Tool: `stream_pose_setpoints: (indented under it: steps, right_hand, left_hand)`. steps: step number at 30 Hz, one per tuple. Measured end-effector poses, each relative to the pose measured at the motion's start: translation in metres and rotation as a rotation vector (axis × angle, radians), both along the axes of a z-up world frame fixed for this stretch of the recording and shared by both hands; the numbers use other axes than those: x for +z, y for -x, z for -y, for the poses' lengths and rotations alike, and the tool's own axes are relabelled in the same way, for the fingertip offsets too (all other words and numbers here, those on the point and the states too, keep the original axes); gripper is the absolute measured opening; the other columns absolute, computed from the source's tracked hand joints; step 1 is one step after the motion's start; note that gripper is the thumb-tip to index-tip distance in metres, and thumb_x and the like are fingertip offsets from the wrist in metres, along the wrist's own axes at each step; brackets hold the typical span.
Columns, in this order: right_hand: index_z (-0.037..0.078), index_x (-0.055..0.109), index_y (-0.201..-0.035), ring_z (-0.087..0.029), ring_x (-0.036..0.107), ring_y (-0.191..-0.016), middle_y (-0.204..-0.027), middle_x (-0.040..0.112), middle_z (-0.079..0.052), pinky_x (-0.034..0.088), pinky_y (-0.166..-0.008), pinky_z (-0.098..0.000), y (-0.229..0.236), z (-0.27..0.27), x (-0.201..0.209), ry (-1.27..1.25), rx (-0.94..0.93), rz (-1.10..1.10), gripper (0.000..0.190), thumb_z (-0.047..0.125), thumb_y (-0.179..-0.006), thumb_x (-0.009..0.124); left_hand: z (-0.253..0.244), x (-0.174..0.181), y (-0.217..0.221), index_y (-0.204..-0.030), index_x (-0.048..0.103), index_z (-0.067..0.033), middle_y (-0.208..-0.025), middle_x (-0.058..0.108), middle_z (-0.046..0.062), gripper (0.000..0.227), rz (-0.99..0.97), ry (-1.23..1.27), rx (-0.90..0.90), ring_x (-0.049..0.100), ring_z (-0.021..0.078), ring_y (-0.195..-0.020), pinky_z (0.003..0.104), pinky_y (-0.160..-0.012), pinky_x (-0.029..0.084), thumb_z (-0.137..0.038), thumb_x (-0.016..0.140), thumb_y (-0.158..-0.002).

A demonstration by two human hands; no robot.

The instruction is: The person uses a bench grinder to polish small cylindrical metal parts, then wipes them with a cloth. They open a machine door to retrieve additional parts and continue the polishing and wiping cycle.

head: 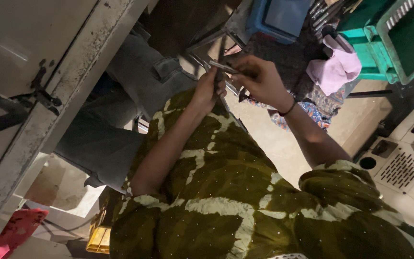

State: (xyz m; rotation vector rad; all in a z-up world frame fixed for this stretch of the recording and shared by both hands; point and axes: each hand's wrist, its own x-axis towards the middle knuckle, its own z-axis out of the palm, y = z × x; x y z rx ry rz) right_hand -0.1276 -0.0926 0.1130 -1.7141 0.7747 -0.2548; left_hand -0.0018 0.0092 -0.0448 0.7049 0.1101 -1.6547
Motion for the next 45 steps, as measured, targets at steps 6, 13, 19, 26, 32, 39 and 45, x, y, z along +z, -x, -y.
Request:
stream_pose_setpoints:
  steps: [6, 13, 19, 26, 32, 39, 45]
  right_hand:
    - [0.001, 0.062, -0.129, -0.012, 0.066, -0.079, -0.110, 0.074, -0.010, 0.053, -0.067, -0.0242, 0.004, 0.010, 0.016, -0.059, -0.171, 0.150, 0.024, 0.001, -0.105, 0.064]
    - [0.007, 0.053, -0.124, -0.025, 0.075, -0.105, -0.122, 0.074, -0.018, 0.063, -0.091, -0.0393, -0.005, -0.003, 0.004, -0.329, -0.417, 0.415, 0.019, 0.008, -0.107, 0.062]
    - [0.002, 0.056, -0.116, -0.026, 0.076, -0.112, -0.123, 0.068, -0.019, 0.057, -0.100, -0.0432, -0.006, -0.025, -0.023, -0.703, -0.594, 0.364, 0.021, 0.006, -0.099, 0.068]
    - [-0.002, 0.067, -0.121, -0.022, 0.076, -0.089, -0.101, 0.075, -0.014, 0.065, -0.087, -0.0384, 0.004, -0.010, -0.024, -0.690, -0.509, 0.144, 0.026, 0.007, -0.097, 0.071]
    - [0.001, 0.073, -0.122, -0.008, 0.059, -0.063, -0.093, 0.077, -0.005, 0.044, -0.054, -0.0226, 0.012, 0.002, -0.009, -0.213, -0.165, -0.123, 0.028, 0.017, -0.099, 0.071]
    - [0.000, 0.070, -0.120, -0.007, 0.060, -0.071, -0.087, 0.069, -0.003, 0.047, -0.062, -0.0238, 0.005, 0.009, -0.007, 0.000, 0.113, -0.131, 0.022, 0.017, -0.107, 0.065]
    - [-0.001, 0.069, -0.109, -0.011, 0.052, -0.061, -0.072, 0.061, -0.005, 0.042, -0.056, -0.0289, -0.001, 0.003, -0.009, 0.087, 0.127, -0.318, 0.016, 0.013, -0.103, 0.063]
  left_hand:
    - [0.000, 0.027, -0.008, -0.091, 0.052, -0.0104, -0.062, 0.041, -0.004, 0.043, 0.071, -0.107, -0.040, 0.037, 0.0106, -0.051, 0.030, -0.052, 0.038, -0.049, 0.047, -0.109]
    - [-0.001, 0.032, -0.011, -0.086, 0.057, -0.0072, -0.060, 0.039, -0.005, 0.050, 0.100, -0.121, -0.062, 0.038, 0.0111, -0.049, 0.030, -0.052, 0.040, -0.050, 0.042, -0.109]
    - [0.000, 0.017, -0.005, -0.088, 0.053, -0.0071, -0.062, 0.037, -0.004, 0.045, -0.014, -0.021, -0.010, 0.040, 0.0126, -0.052, 0.031, -0.052, 0.038, -0.039, 0.037, -0.114]
    - [-0.003, 0.007, -0.003, -0.088, 0.053, -0.0082, -0.063, 0.038, -0.003, 0.042, 0.015, -0.004, 0.000, 0.038, 0.0128, -0.053, 0.031, -0.054, 0.039, -0.038, 0.034, -0.111]
    - [-0.001, 0.007, -0.001, -0.083, 0.049, -0.0105, -0.061, 0.039, -0.004, 0.041, 0.037, -0.013, -0.025, 0.039, 0.0114, -0.052, 0.030, -0.052, 0.039, -0.039, 0.043, -0.112]
    - [-0.001, 0.017, -0.005, -0.079, 0.055, -0.0097, -0.057, 0.041, -0.003, 0.046, 0.212, -0.099, -0.141, 0.040, 0.0120, -0.049, 0.030, -0.051, 0.041, -0.044, 0.043, -0.108]
    - [0.000, 0.014, -0.003, -0.078, 0.053, -0.0124, -0.059, 0.041, -0.005, 0.045, 0.144, -0.076, -0.102, 0.040, 0.0103, -0.050, 0.030, -0.050, 0.038, -0.048, 0.051, -0.106]
